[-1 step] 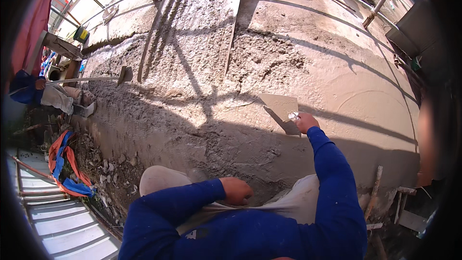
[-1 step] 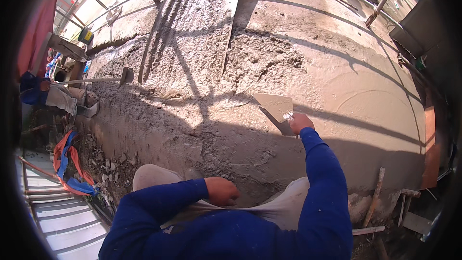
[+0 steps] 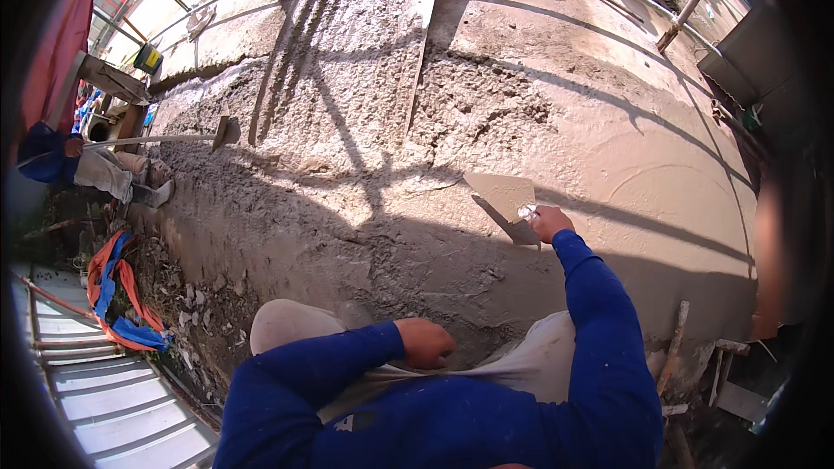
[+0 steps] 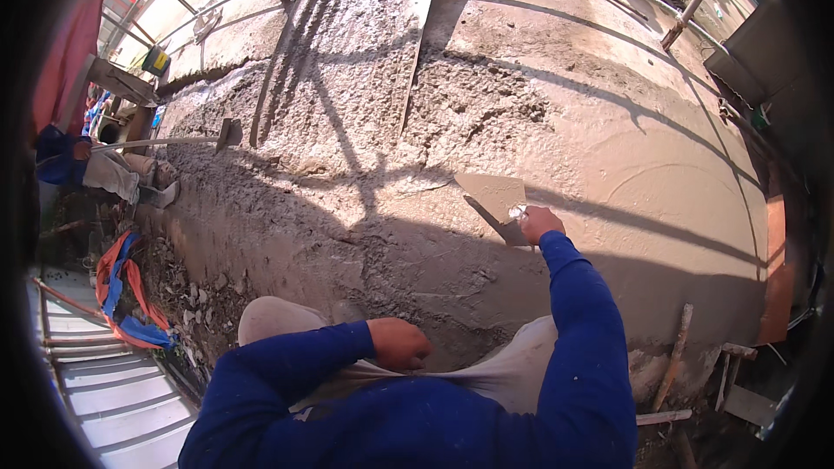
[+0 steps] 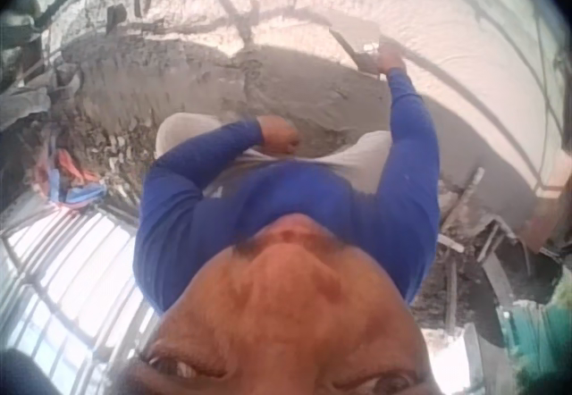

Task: The person applies and smooths wet cement onto a curved wall surface using a trowel and a float. They repeatedly spread the material, level the surface, and refine edges while working on scaffolding.

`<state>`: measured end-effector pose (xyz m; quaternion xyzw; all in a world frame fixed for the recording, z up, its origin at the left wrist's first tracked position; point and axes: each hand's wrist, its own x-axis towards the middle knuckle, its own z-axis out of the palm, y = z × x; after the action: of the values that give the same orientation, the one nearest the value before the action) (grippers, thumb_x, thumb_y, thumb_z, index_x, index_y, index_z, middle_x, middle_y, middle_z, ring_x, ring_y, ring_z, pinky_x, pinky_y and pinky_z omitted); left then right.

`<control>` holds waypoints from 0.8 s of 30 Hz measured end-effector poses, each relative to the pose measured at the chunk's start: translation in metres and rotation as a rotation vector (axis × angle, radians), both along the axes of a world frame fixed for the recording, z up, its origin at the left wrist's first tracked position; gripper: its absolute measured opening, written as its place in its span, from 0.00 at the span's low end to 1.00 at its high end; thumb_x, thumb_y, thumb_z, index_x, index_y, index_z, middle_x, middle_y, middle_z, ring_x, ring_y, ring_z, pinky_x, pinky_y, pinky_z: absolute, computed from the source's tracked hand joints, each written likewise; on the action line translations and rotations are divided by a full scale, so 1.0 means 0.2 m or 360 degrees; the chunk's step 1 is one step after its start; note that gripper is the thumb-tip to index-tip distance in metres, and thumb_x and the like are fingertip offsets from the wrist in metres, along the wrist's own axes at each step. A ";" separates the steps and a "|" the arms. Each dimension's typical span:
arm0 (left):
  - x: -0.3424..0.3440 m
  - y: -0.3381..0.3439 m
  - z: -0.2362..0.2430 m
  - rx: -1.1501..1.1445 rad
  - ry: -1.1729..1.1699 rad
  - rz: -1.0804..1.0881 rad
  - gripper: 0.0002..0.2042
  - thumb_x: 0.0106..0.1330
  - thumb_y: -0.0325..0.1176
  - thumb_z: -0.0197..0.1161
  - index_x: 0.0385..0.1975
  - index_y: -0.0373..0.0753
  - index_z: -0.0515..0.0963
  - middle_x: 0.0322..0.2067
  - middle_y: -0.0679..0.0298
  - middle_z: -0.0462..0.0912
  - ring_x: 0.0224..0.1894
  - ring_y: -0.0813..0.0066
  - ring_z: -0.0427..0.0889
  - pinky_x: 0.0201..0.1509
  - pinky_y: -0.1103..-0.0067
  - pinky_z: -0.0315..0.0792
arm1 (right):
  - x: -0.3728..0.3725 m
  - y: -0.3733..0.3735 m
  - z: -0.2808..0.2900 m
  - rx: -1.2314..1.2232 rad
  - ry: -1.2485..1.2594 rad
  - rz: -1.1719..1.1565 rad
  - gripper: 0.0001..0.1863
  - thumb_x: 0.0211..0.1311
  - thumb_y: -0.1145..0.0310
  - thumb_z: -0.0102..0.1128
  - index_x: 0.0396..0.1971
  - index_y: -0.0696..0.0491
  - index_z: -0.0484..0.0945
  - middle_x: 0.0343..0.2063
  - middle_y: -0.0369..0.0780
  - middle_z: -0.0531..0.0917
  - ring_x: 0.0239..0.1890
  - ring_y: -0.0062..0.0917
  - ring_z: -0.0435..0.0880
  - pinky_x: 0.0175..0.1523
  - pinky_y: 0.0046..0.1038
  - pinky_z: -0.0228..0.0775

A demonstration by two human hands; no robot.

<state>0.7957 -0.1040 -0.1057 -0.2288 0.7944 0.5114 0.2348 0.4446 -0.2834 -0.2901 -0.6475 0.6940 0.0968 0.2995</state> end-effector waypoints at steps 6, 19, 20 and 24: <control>-0.08 0.08 0.06 0.0031 -0.0038 0.0255 0.14 0.68 0.43 0.62 0.39 0.37 0.80 0.38 0.49 0.86 0.45 0.43 0.85 0.49 0.56 0.77 | 0.03 -0.02 0.09 0.0157 0.0084 0.0360 0.19 0.68 0.53 0.58 0.52 0.46 0.85 0.49 0.47 0.89 0.52 0.46 0.87 0.59 0.45 0.79; -0.03 0.38 0.13 -0.0062 0.0026 0.1092 0.12 0.68 0.39 0.66 0.43 0.38 0.79 0.39 0.53 0.83 0.45 0.47 0.83 0.50 0.61 0.76 | -0.30 0.08 -0.13 -0.0002 -0.0219 0.0302 0.19 0.75 0.52 0.55 0.50 0.53 0.76 0.41 0.53 0.87 0.46 0.52 0.86 0.51 0.51 0.75; 0.00 0.39 0.15 -0.0118 -0.0038 0.1160 0.11 0.68 0.38 0.66 0.43 0.39 0.79 0.39 0.53 0.83 0.45 0.48 0.83 0.50 0.61 0.76 | -0.28 0.11 -0.12 0.0041 -0.0219 0.0338 0.19 0.76 0.51 0.54 0.49 0.53 0.77 0.40 0.53 0.87 0.45 0.52 0.86 0.51 0.52 0.75; 0.13 0.46 0.25 -0.0362 -0.0140 0.1473 0.10 0.66 0.34 0.68 0.43 0.38 0.80 0.39 0.54 0.83 0.45 0.53 0.84 0.50 0.64 0.77 | -0.27 0.20 -0.16 0.0201 -0.0307 0.0680 0.20 0.76 0.50 0.54 0.50 0.52 0.78 0.41 0.52 0.87 0.46 0.52 0.86 0.52 0.52 0.75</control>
<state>0.8209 -0.0125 -0.0555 -0.6043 0.6491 0.4619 -0.0106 0.3909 -0.2440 -0.3217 -0.7657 0.5022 0.1390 0.3770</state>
